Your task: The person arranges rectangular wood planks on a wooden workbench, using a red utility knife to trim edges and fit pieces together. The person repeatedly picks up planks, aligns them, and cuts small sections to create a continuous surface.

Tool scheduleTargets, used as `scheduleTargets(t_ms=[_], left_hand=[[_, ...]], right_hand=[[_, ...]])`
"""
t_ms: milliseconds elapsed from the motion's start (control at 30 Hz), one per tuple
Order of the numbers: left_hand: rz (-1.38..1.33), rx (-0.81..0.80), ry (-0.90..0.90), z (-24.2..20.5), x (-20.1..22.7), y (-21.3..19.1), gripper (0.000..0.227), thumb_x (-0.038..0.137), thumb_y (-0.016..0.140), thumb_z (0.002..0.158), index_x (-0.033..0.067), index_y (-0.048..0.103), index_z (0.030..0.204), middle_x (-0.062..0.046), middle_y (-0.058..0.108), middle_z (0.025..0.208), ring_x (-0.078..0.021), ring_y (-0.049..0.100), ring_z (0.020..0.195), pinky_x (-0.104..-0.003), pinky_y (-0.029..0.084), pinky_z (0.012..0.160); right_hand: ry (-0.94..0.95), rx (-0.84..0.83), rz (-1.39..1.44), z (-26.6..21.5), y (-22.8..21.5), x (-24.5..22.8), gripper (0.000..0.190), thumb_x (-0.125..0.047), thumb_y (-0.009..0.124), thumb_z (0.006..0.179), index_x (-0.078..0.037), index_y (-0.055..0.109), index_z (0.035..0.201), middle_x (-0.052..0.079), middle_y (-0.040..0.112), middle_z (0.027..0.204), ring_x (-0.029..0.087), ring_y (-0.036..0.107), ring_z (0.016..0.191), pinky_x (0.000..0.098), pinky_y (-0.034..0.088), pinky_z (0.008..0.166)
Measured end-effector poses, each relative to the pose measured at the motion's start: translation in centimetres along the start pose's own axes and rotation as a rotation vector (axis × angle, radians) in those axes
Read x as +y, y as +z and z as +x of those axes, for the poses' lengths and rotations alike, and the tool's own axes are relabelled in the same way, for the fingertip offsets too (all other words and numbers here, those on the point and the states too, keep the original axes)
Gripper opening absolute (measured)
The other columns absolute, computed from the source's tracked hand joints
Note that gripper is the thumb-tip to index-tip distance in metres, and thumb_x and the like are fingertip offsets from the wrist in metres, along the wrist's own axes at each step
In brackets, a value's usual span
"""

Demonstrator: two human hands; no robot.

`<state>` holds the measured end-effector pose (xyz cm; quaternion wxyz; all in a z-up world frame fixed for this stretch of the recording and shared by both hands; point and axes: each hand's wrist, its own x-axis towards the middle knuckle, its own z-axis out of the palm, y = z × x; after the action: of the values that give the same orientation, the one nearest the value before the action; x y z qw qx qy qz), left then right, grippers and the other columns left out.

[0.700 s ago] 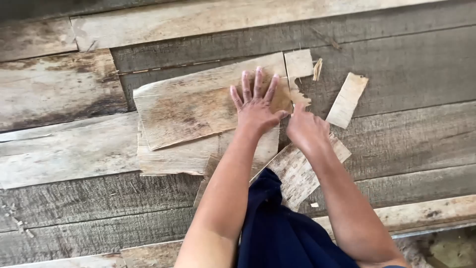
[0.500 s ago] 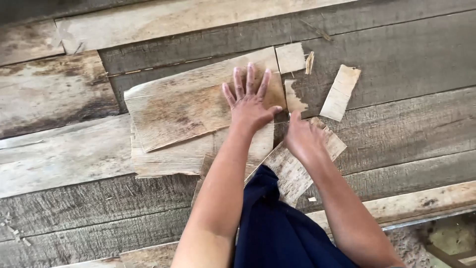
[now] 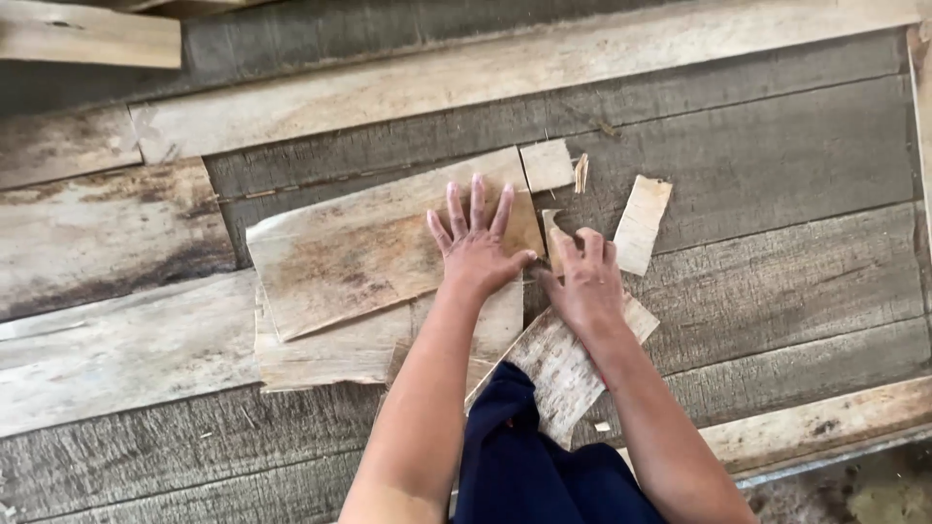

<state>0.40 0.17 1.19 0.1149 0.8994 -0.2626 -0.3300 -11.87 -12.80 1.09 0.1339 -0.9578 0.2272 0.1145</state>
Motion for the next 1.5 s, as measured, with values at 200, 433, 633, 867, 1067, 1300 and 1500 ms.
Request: scheduleTargets(t_ms=[200, 433, 633, 867, 1067, 1300, 1500], left_hand=[[-0.001, 0.017, 0.009, 0.5, -0.3, 0.4, 0.102, 0.068, 0.057, 0.082, 0.0361, 0.005, 0.165, -0.006, -0.013, 0.173, -0.0436, -0.02, 0.154, -0.073, -0.009, 0.117], [0.009, 0.021, -0.015, 0.1, 0.0, -0.2, 0.101, 0.064, 0.058, 0.082, 0.0383, 0.005, 0.164, -0.005, -0.011, 0.173, -0.0425, -0.018, 0.155, -0.072, -0.009, 0.118], [-0.009, -0.046, -0.028, -0.3, 0.3, -0.5, 0.1, 0.067, 0.053, 0.083, 0.0364, 0.004, 0.164, -0.006, -0.014, 0.173, -0.0423, -0.021, 0.154, -0.071, -0.011, 0.118], [-0.007, -0.006, -0.014, 0.0, 0.2, -0.3, 0.1, 0.065, 0.055, 0.083, 0.036, 0.004, 0.165, -0.007, -0.013, 0.173, -0.0435, -0.02, 0.154, -0.072, -0.01, 0.118], [-0.015, 0.005, -0.005, -0.2, 0.4, -0.7, 0.1, 0.064, 0.055, 0.083, 0.0339, 0.006, 0.165, -0.009, -0.012, 0.173, -0.0441, -0.018, 0.154, -0.072, -0.01, 0.117], [-0.059, 0.037, 0.018, -0.7, -0.1, -0.5, 0.1, 0.065, 0.059, 0.085, 0.0335, 0.009, 0.165, -0.009, -0.01, 0.173, -0.0422, -0.018, 0.154, -0.07, -0.013, 0.117], [-0.459, 0.182, 0.133, -0.4, -2.9, 0.7, 0.069, 0.039, 0.064, 0.093, 0.0259, 0.041, 0.157, -0.005, 0.007, 0.173, -0.0335, -0.006, 0.158, -0.06, -0.012, 0.121]], right_hand=[[0.137, 0.388, -0.138, 2.8, 4.5, 7.5, 0.036, -0.023, 0.071, 0.075, -0.018, 0.065, 0.11, 0.001, 0.05, 0.128, 0.029, 0.035, 0.125, 0.0524, 0.037, 0.098], [-0.216, 0.464, -0.147, 11.7, 1.9, -0.6, 0.041, -0.029, 0.066, 0.093, -0.021, 0.067, 0.133, 0.008, 0.051, 0.151, 0.037, 0.036, 0.146, 0.0613, 0.032, 0.112], [-0.218, 0.327, -0.038, 9.7, 1.9, 2.4, 0.045, -0.03, 0.05, 0.104, -0.034, 0.051, 0.149, 0.001, 0.039, 0.163, 0.035, 0.029, 0.151, 0.0699, 0.023, 0.115], [-0.117, 0.669, 0.186, 13.6, 2.9, 7.1, 0.021, -0.007, 0.068, 0.095, -0.012, 0.068, 0.115, 0.014, 0.059, 0.138, 0.039, 0.049, 0.135, 0.0522, 0.041, 0.11], [-0.204, 0.343, 0.055, 13.9, 2.2, 5.9, 0.048, -0.032, 0.052, 0.104, -0.022, 0.051, 0.15, 0.012, 0.038, 0.162, 0.036, 0.032, 0.149, 0.0625, 0.031, 0.115], [-0.283, 0.576, 0.105, 3.9, 9.3, 9.3, 0.023, -0.028, 0.078, 0.084, -0.029, 0.078, 0.107, -0.004, 0.067, 0.101, 0.02, 0.06, 0.104, 0.0363, 0.048, 0.09], [-0.372, 0.551, -0.076, 3.9, 10.7, 7.2, 0.015, -0.04, 0.069, 0.09, -0.026, 0.066, 0.094, -0.006, 0.053, 0.094, 0.019, 0.055, 0.099, 0.0332, 0.045, 0.077]])
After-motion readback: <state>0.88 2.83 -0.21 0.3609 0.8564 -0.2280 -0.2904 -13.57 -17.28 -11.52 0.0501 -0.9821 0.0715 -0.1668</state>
